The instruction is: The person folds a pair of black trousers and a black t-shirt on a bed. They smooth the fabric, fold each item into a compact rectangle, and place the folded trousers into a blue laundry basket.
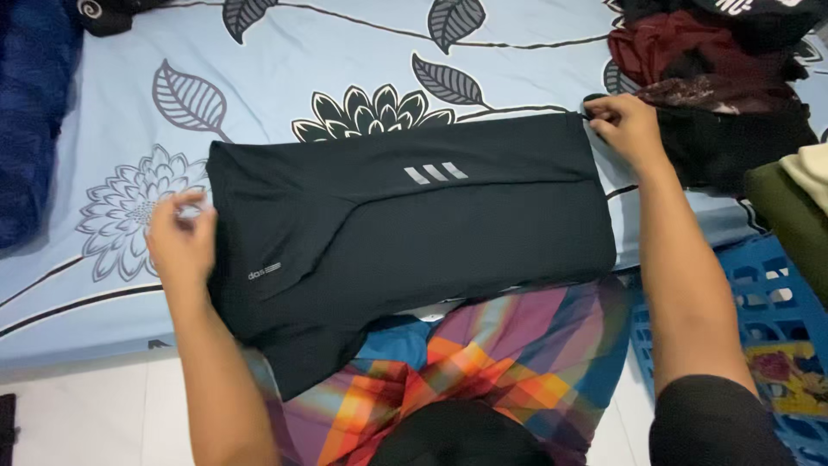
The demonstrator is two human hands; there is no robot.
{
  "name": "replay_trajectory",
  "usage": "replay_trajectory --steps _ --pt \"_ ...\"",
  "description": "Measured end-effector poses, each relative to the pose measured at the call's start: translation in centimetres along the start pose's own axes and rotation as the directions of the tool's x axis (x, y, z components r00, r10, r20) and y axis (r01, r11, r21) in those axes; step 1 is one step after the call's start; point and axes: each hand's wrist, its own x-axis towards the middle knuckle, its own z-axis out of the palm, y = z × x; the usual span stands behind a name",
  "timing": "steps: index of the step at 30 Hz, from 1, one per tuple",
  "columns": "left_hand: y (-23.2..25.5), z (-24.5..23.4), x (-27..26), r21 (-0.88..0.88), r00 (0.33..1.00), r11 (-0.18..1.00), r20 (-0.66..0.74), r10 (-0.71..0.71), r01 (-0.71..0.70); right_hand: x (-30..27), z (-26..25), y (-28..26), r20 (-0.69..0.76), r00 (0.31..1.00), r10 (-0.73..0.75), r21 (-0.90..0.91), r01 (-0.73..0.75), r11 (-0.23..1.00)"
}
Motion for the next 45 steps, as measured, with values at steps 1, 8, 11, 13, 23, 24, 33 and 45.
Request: replay_trajectory --steps 1,8,11,13,23,24,33,45 --pt "-1.5 0.8 1.6 -0.065 0.998 0.996 -0.02 -0.062 0.061 0.9 0.4 0.6 0.028 1.0 0.001 0.018 -0.002 1.0" --pt "-10.6 5.2 10.1 -0.299 0.991 0.954 -0.131 -0.002 -0.037 2.7 2.3 4.2 0.157 0.987 0.015 -0.174 0.012 0.985" --pt "-12.0 6.3 11.0 -0.257 0.994 0.963 0.09 -0.055 0.077 2.8 2.7 5.0 0.159 0.985 0.063 -0.145 -0.04 0.989" --pt "-11.8 6.2 11.6 -0.358 0.976 0.927 0.214 -0.032 0.108 2.7 3.1 5.3 0.122 0.988 0.096 -0.104 -0.083 0.991" --pt "-6.0 5.6 11.7 -0.222 0.945 0.967 0.322 -0.048 0.125 3.5 3.3 4.6 0.164 0.979 0.123 -0.052 -0.116 0.992" --pt "-5.5 5.7 11.6 -0.212 0.952 0.969 0.299 -0.059 0.126 3.4 3.0 4.2 0.199 0.975 0.101 0.001 -0.103 0.995" --pt "-5.9 7.1 11.7 -0.146 0.987 0.981 0.115 -0.112 0.128 3.1 4.2 0.9 0.04 0.941 0.336 0.23 -0.336 0.913" --pt "-10.4 7.5 12.0 -0.195 0.999 0.98 0.023 -0.031 0.035 2.8 3.7 4.8 0.078 0.942 0.325 -0.084 -0.319 0.944"
